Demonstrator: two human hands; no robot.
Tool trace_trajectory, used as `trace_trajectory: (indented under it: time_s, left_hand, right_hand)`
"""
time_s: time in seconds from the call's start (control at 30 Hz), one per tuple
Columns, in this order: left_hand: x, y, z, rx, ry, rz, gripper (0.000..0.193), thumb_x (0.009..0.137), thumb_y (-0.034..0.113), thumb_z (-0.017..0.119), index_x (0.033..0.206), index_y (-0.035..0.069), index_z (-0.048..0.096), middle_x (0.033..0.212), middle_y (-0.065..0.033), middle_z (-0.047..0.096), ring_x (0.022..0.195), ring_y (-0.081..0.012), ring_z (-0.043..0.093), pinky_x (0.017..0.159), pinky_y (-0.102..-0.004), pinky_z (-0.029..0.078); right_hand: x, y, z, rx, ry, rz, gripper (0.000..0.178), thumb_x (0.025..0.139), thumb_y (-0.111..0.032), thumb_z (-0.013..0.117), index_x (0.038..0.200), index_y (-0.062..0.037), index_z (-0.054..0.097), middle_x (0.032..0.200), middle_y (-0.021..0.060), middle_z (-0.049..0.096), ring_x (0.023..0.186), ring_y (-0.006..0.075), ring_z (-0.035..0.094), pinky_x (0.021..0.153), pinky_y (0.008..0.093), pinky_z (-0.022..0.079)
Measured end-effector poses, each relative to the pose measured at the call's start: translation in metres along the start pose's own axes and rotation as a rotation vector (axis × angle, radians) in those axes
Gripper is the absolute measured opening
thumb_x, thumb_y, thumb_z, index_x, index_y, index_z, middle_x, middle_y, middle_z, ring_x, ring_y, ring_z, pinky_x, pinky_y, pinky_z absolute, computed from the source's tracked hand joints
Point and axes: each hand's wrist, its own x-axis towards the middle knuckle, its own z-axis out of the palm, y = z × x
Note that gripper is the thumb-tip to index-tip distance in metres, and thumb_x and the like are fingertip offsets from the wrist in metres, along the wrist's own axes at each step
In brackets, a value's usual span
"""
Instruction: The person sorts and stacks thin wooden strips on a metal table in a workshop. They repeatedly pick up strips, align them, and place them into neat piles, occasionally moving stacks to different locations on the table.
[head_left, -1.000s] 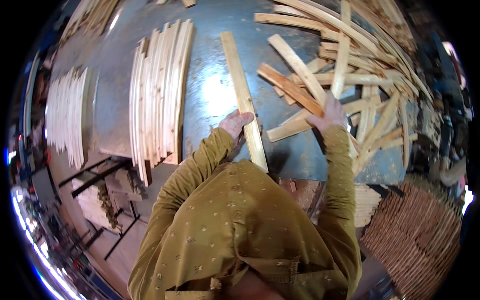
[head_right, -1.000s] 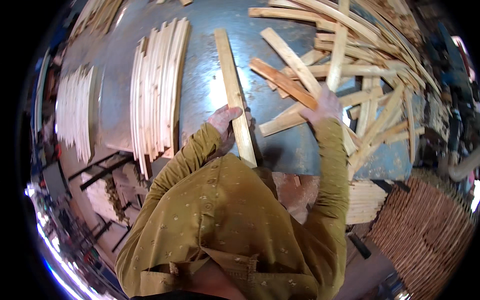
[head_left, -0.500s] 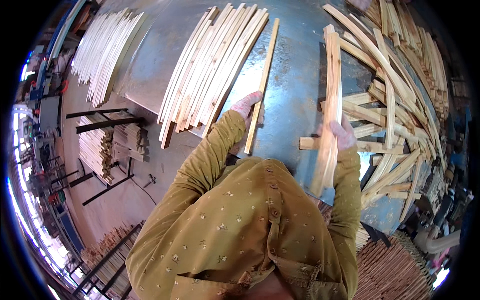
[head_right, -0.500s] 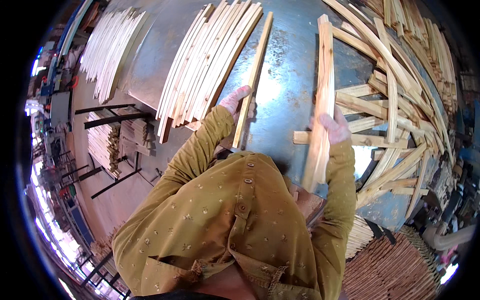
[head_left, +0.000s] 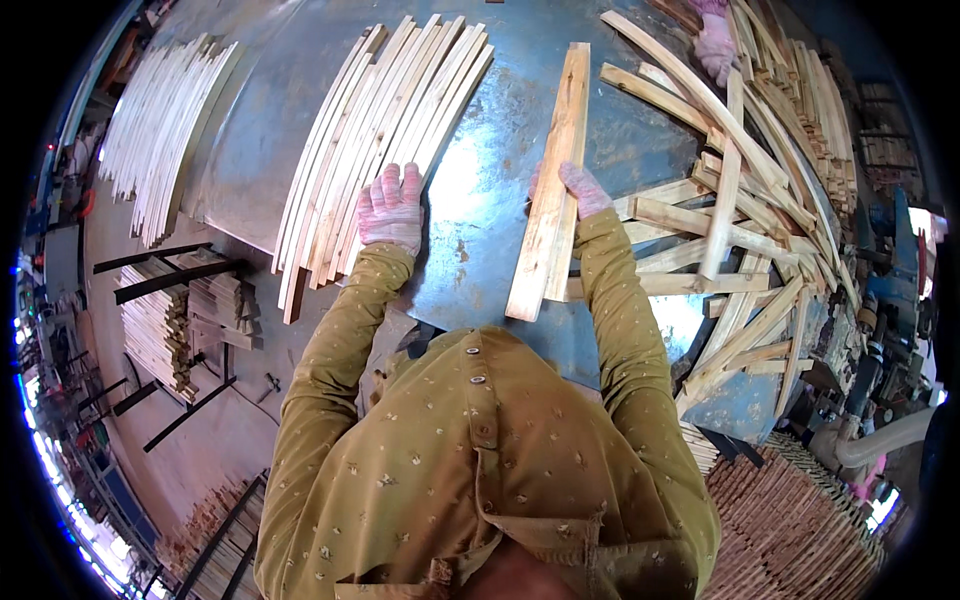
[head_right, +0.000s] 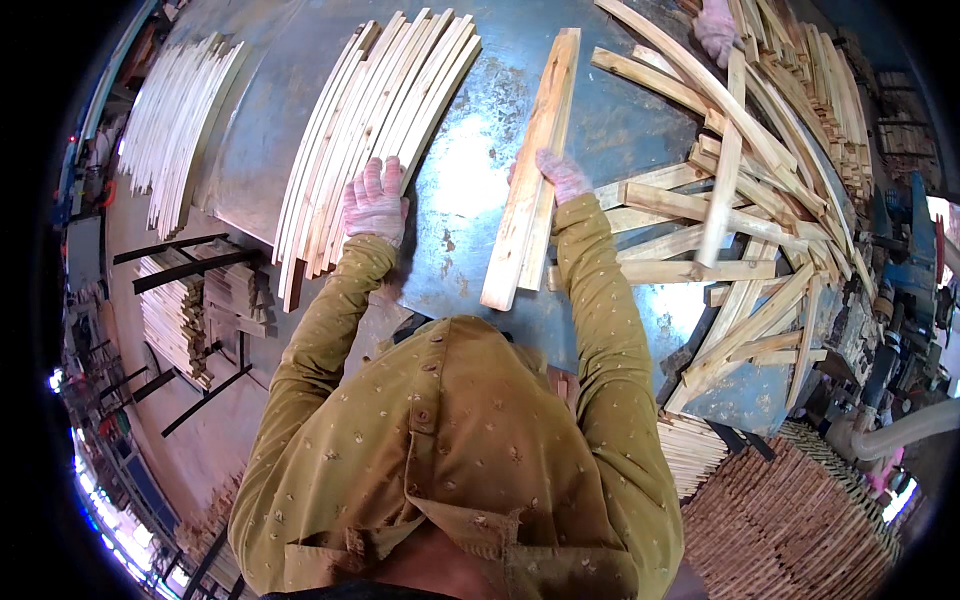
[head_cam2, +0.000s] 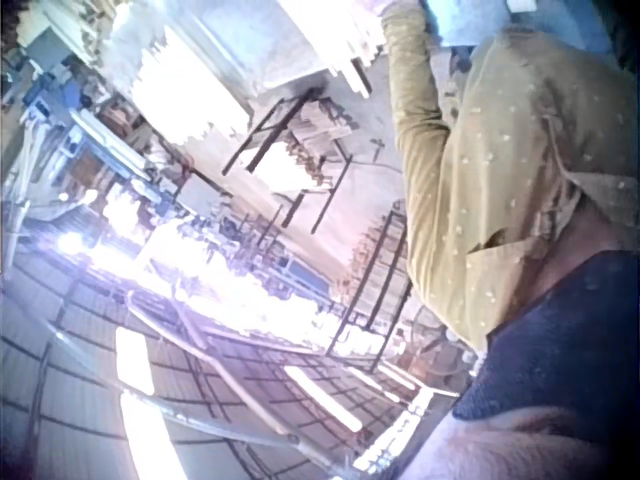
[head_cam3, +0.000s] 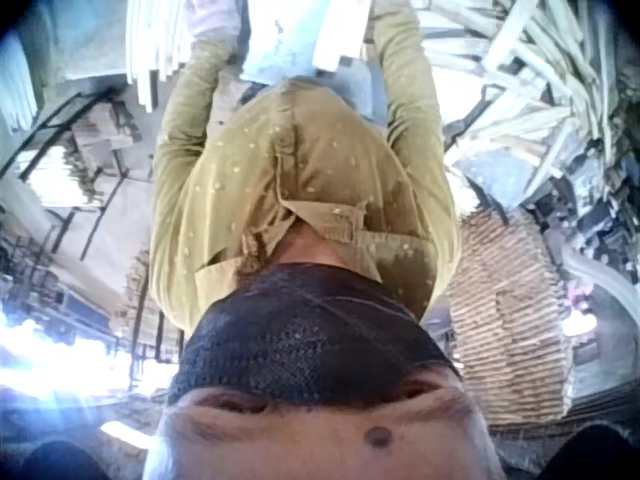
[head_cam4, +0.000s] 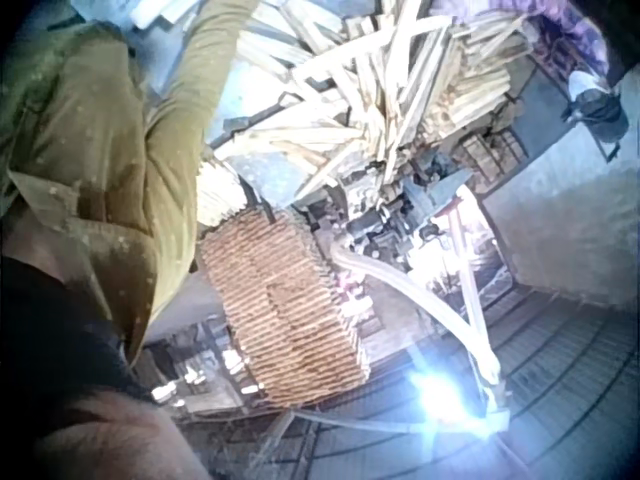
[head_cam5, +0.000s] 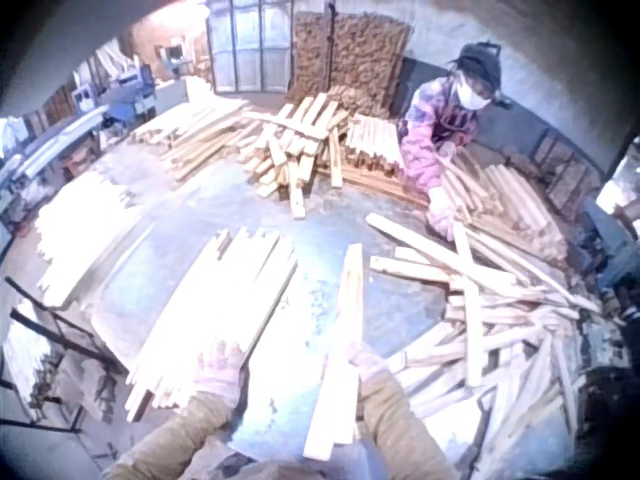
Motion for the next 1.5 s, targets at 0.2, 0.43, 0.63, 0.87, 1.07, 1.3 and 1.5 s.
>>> trace_trajectory:
  time_s: [0.2,0.43,0.63,0.87,1.07,1.3,1.5]
  left_hand:
    - [-0.025,0.049,-0.005,-1.651,-0.788,-0.422,0.111,0.079,0.047,0.078,0.152,-0.002,0.011,0.135,-0.0256,0.051,0.129,-0.0288,0.048,0.106,-0.0431,0.043]
    - [-0.041,0.049,0.037,-1.608,-0.59,-0.873,0.071,0.089,0.02,0.072,0.147,0.001,0.036,0.119,-0.0129,0.064,0.108,-0.0209,0.059,0.095,-0.0302,0.048]
    - [-0.057,0.028,0.011,-0.73,-0.462,-0.492,0.057,0.096,0.037,0.057,0.136,-0.002,0.048,0.122,-0.0248,0.063,0.114,-0.0328,0.06,0.098,-0.0388,0.045]
    - [-0.044,-0.084,-0.052,-0.63,-0.146,-0.572,0.054,0.096,0.046,0.054,0.13,0.004,0.056,0.107,-0.0257,0.065,0.104,-0.0366,0.063,0.092,-0.0425,0.05]
    - [0.016,-0.165,-0.043,-0.409,-0.534,-0.925,0.062,0.097,0.048,0.05,0.129,-0.005,0.05,0.128,-0.0278,0.056,0.115,-0.0396,0.058,0.096,-0.0444,0.049]
    - [0.061,-0.188,0.002,-0.45,-0.618,-0.55,0.069,0.095,0.058,0.048,0.119,-0.007,0.054,0.119,-0.0285,0.06,0.111,-0.0446,0.059,0.094,-0.0497,0.048]
    - [0.087,-0.243,-0.012,-0.56,-0.986,-0.257,0.061,0.095,0.056,0.049,0.113,-0.002,0.057,0.109,-0.0281,0.061,0.099,-0.044,0.06,0.087,-0.051,0.048]
  right_hand:
    - [-0.003,0.009,0.076,-1.075,0.534,0.032,0.086,0.086,-0.041,0.072,0.144,0.0103,0.034,0.142,0.0248,0.049,0.131,0.0305,0.049,0.11,0.0322,0.036]
    - [0.009,0.047,0.042,-0.857,0.32,-0.227,0.071,0.09,-0.029,0.066,0.144,0.0054,0.036,0.135,0.0271,0.053,0.123,0.0352,0.055,0.105,0.0334,0.042]
    - [0.001,0.094,0.103,-1.361,0.364,-0.041,0.075,0.095,-0.048,0.049,0.149,-0.0002,0.028,0.136,0.0275,0.052,0.122,0.0439,0.053,0.105,0.0442,0.042]
    - [0.056,0.106,0.126,-1.482,0.303,0.1,0.083,0.095,-0.062,0.038,0.151,-0.0022,0.024,0.13,0.027,0.057,0.119,0.0414,0.057,0.103,0.0456,0.043]
    - [0.119,0.082,0.129,-1.58,0.499,0.08,0.085,0.092,-0.068,0.036,0.147,-0.0036,0.037,0.129,0.0278,0.057,0.12,0.045,0.054,0.106,0.0454,0.041]
    - [0.171,0.021,0.153,-1.685,0.658,0.033,0.069,0.095,-0.062,0.038,0.132,-0.006,0.052,0.124,0.0294,0.059,0.117,0.0468,0.055,0.103,0.0466,0.041]
    - [0.16,0.032,0.155,-1.639,0.603,-0.069,0.059,0.095,-0.056,0.042,0.117,-0.0041,0.058,0.113,0.0263,0.063,0.108,0.045,0.058,0.096,0.0491,0.044]
